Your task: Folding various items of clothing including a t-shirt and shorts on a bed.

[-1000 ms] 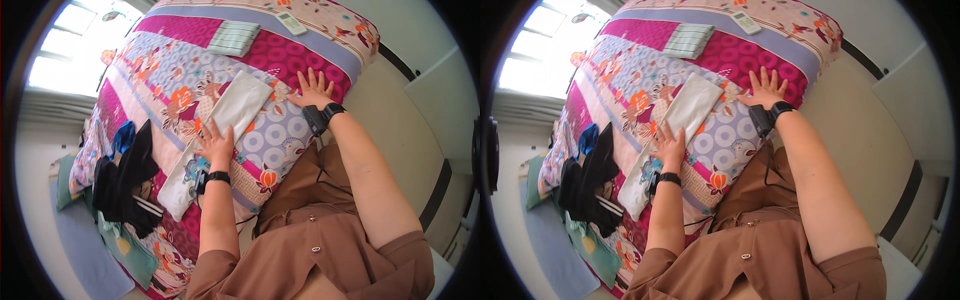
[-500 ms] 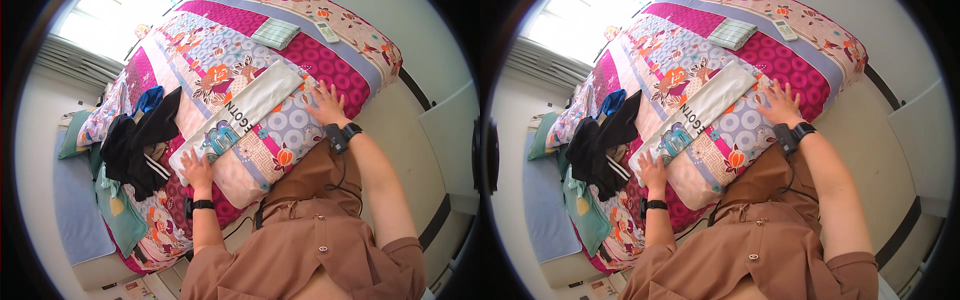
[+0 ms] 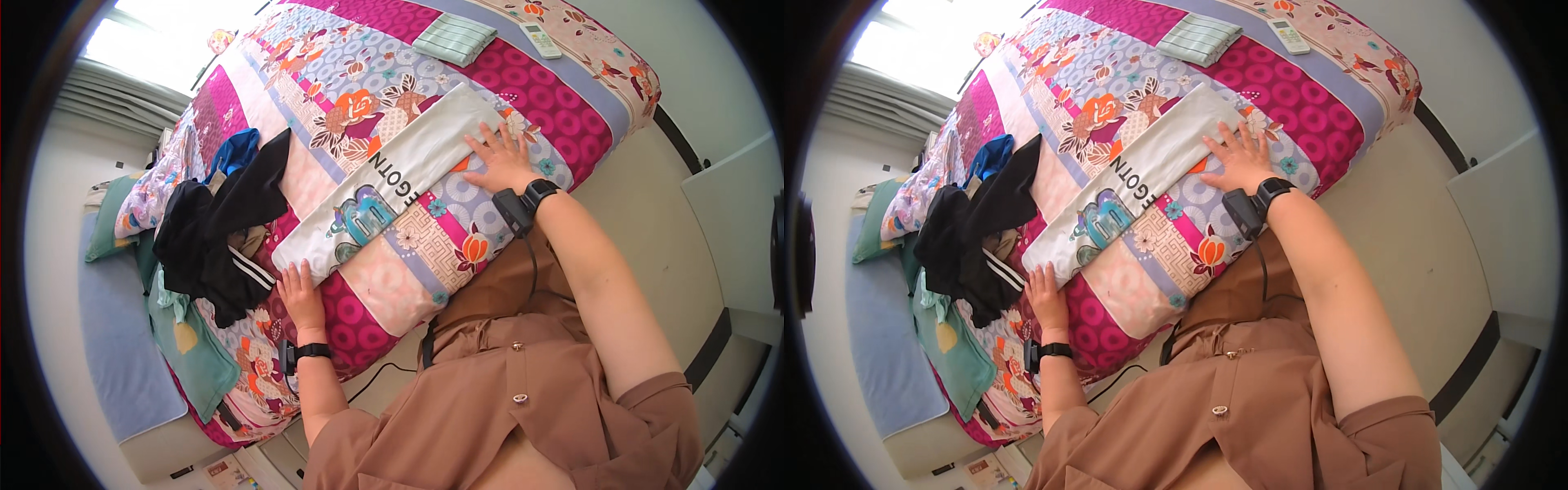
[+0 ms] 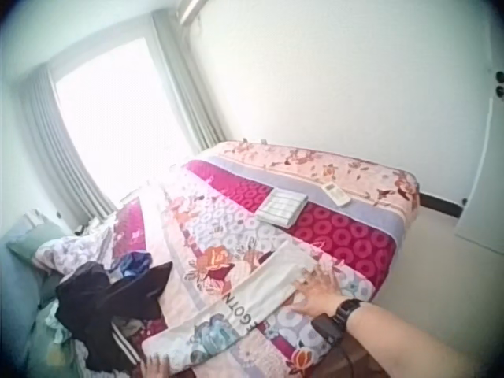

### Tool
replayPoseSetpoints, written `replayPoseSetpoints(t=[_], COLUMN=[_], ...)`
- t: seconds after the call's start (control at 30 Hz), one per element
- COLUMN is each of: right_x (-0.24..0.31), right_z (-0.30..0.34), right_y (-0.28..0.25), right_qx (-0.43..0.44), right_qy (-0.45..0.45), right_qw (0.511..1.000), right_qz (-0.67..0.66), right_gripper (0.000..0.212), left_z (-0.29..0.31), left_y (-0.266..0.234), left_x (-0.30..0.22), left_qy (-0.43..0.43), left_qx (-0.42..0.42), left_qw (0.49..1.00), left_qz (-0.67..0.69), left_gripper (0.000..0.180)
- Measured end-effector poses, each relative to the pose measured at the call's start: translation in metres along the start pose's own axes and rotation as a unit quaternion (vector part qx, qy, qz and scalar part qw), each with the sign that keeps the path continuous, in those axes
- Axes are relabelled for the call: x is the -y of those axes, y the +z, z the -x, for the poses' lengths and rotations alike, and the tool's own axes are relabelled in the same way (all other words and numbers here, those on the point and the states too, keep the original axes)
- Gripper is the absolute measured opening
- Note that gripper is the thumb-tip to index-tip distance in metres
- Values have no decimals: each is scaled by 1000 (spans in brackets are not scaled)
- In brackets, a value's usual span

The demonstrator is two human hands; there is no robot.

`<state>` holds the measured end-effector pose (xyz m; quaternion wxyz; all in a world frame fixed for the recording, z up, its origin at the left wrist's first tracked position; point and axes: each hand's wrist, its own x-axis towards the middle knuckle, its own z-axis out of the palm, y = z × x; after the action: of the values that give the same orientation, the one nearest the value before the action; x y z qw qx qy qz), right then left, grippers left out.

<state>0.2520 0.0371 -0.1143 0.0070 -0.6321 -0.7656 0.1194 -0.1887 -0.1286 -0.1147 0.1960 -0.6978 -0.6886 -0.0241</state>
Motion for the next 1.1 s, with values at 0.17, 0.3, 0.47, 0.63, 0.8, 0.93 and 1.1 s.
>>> replayPoseSetpoints(t=[0.17,0.3,0.47,0.63,0.8,0.93,1.1], right_x=[-3,-4,-3,0,2,0,2], right_z=[-1,-2,0,2,3,3,4], right_y=[6,6,4,1,1,3,1], right_qx=[2,4,3,4,0,2,-2], right_qy=[11,8,9,14,17,20,21], right_qw=[1000,1000,1000,1000,1000,1000,1000], right_qz=[-6,-7,-12,0,7,10,9], right_gripper=[75,74,72,72,72,72,73], left_z=[6,10,13,7,-17,-41,-60], left_y=[-3,-2,6,-16,-9,17,16], left_x=[37,48,33,23,13,3,-13], left_qy=[72,89,0,-5,-50,-84,-148], left_qx=[-26,-17,94,38,-25,75,202], left_qw=[996,994,994,996,966,967,954], left_qz=[-54,-64,52,81,254,228,164], left_gripper=[40,42,47,57,48,51,59])
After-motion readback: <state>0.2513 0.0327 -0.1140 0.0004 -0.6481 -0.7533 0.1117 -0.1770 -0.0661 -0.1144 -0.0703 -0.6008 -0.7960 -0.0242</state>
